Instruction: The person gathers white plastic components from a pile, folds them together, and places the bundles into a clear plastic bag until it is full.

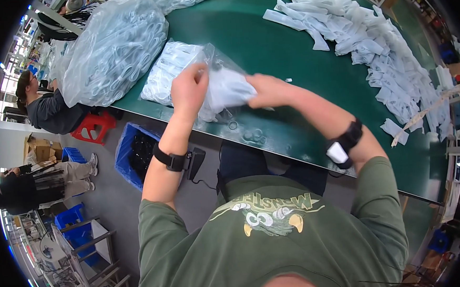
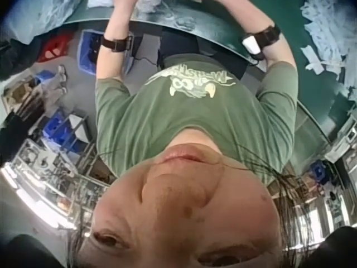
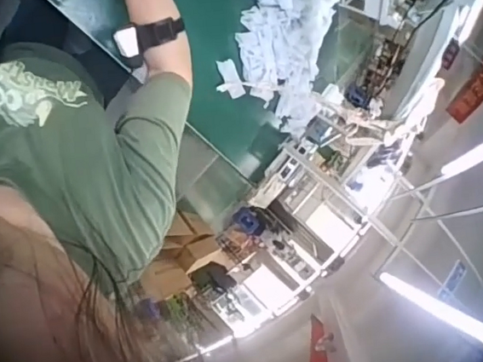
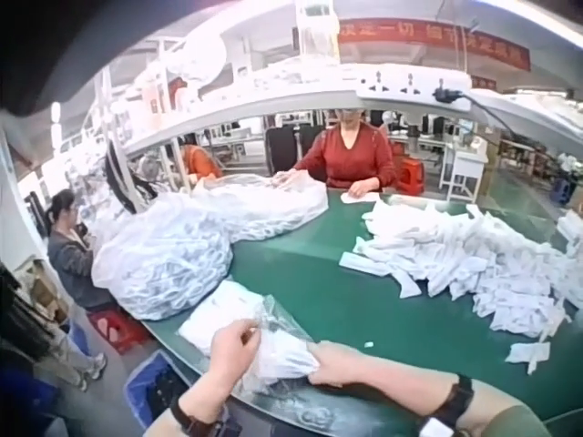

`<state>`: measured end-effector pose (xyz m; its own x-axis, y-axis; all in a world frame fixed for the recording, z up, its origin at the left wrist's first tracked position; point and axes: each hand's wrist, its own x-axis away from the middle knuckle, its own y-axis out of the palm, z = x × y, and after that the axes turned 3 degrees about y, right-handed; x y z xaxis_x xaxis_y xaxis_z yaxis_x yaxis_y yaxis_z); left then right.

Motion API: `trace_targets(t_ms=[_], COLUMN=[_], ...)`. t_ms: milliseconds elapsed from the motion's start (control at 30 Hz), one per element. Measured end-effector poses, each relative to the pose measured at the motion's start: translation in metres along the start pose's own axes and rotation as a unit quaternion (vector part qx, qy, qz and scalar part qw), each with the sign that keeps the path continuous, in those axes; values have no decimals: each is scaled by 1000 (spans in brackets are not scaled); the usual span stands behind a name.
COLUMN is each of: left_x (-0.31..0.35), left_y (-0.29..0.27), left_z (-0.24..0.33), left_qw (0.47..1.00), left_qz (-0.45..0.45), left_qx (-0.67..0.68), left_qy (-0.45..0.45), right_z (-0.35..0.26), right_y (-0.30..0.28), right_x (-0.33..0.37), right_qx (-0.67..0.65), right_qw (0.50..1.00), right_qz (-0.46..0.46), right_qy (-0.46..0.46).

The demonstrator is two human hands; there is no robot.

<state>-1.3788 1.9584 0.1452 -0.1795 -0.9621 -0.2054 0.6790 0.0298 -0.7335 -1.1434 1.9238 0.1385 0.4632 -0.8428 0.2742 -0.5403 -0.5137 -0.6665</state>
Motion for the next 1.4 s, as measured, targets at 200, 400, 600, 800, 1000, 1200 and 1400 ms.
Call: trace_targets(t_ms=[200,400,600,800,1000,1200,1400], left_x=[-34,-44,-21,3,25,22,21], left_y=[9,12,24,25,25,25,29], left_z=[17,2,21,19,17,9,6], left_qw=[991,990,985,988,984,975,962], left_qz=[100,113,63,15,-6,4,-20], left_qx=[7,10,90,120,167,212,266], left_qy=[84,88,135,95,62,71,56], right_z=[-10,-27,-32,14,22,-9,32], right_y=[36,38,33,32,44,40,61], right_x=[-65,-76,-92,-103,-97,-110,-114], right_qx=[218,264,146,99,210,241,45], right_qw=[880,924,964,950,925,925,902], right_qz=[413,243,152,282,313,281,401], right_qy=[85,131,159,93,41,85,-153])
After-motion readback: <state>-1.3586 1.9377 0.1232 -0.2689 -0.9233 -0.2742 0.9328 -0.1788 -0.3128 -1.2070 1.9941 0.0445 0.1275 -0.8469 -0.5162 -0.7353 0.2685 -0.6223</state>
